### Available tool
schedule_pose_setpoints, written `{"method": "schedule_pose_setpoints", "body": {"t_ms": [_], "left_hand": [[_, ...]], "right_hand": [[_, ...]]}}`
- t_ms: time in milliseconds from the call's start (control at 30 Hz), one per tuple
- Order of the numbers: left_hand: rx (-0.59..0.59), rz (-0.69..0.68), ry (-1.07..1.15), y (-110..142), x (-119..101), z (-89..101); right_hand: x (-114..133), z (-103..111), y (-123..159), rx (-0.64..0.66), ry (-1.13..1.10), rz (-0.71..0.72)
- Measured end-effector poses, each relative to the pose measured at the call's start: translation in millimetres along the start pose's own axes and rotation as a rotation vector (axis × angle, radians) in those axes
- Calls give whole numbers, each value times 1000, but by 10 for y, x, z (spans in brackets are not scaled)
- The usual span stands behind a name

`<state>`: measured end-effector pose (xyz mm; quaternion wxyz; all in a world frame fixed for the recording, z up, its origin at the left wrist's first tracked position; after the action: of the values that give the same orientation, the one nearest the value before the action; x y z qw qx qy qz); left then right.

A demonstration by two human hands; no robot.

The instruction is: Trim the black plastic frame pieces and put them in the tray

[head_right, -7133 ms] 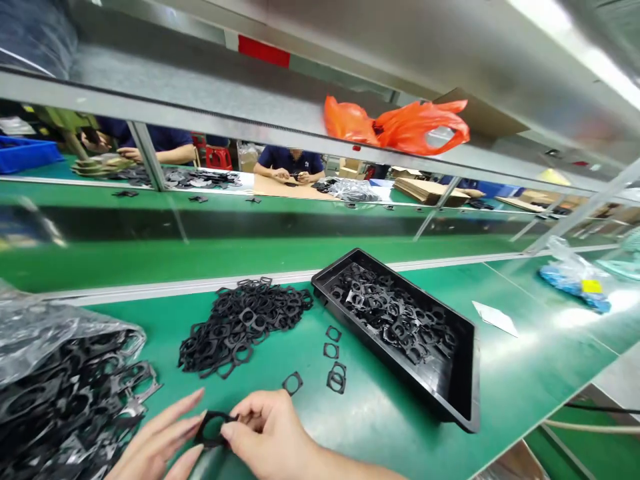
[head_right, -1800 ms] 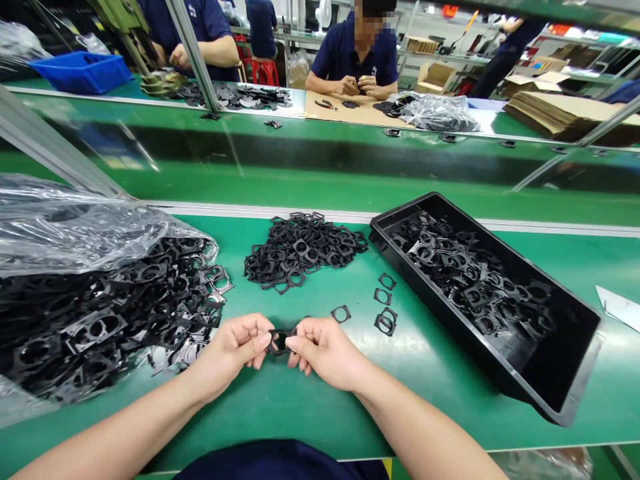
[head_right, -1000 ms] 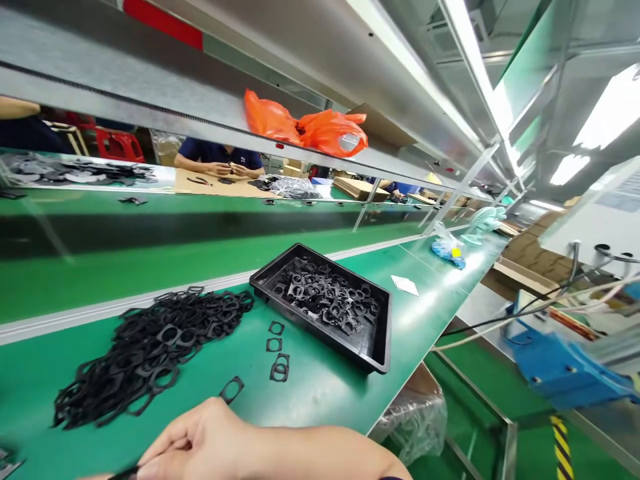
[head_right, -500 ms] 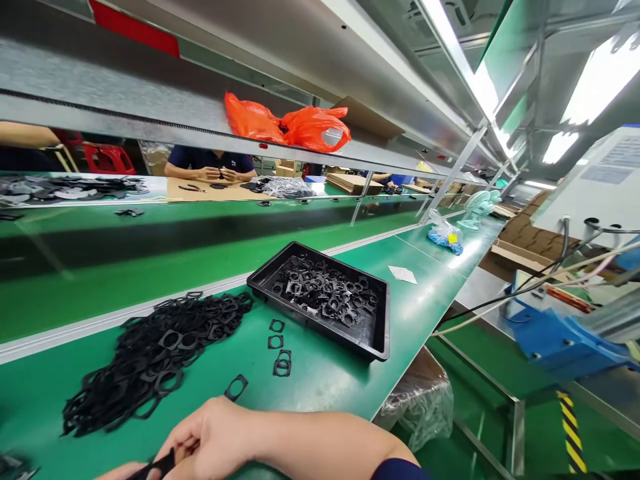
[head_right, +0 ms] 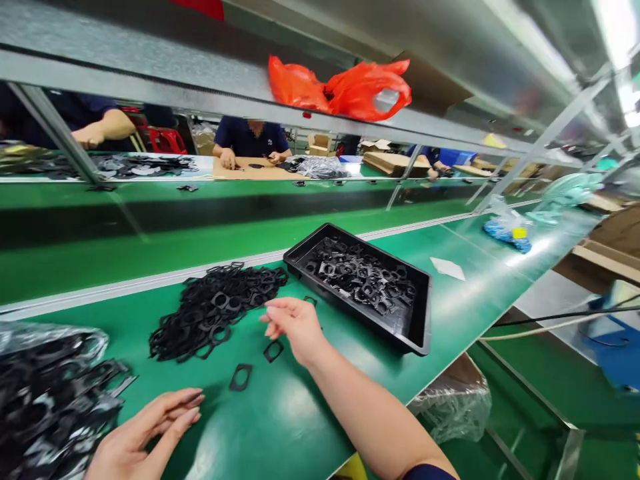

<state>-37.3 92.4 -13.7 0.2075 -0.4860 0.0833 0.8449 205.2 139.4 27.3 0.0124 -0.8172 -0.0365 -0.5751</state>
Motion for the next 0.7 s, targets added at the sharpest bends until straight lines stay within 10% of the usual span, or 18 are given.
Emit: {"method": "schedule_pose_setpoints", "body": {"t_ms": [200,333,700], "left_hand": [[-28,-63,-455,-10,-207,286],[-19,138,-747,-23,-154,597],[162,235,-703,-25,27,693]], "right_hand": [[-88,-182,57,237,883,23],[-235,-497,205,477,1306,117],[-410,-643,276,554,1389,113]]}}
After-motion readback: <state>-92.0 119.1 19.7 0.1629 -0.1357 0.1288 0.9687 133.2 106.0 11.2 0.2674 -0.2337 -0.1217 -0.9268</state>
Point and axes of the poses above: each hand's wrist, its own y-axis away from the middle knuckle, its own z-axis out of the back of the hand, x = y × z, the point moved 7 cm from there along -y, towards the middle knuckle, and after that the axes turned 12 degrees about x, right-handed, at the moved point
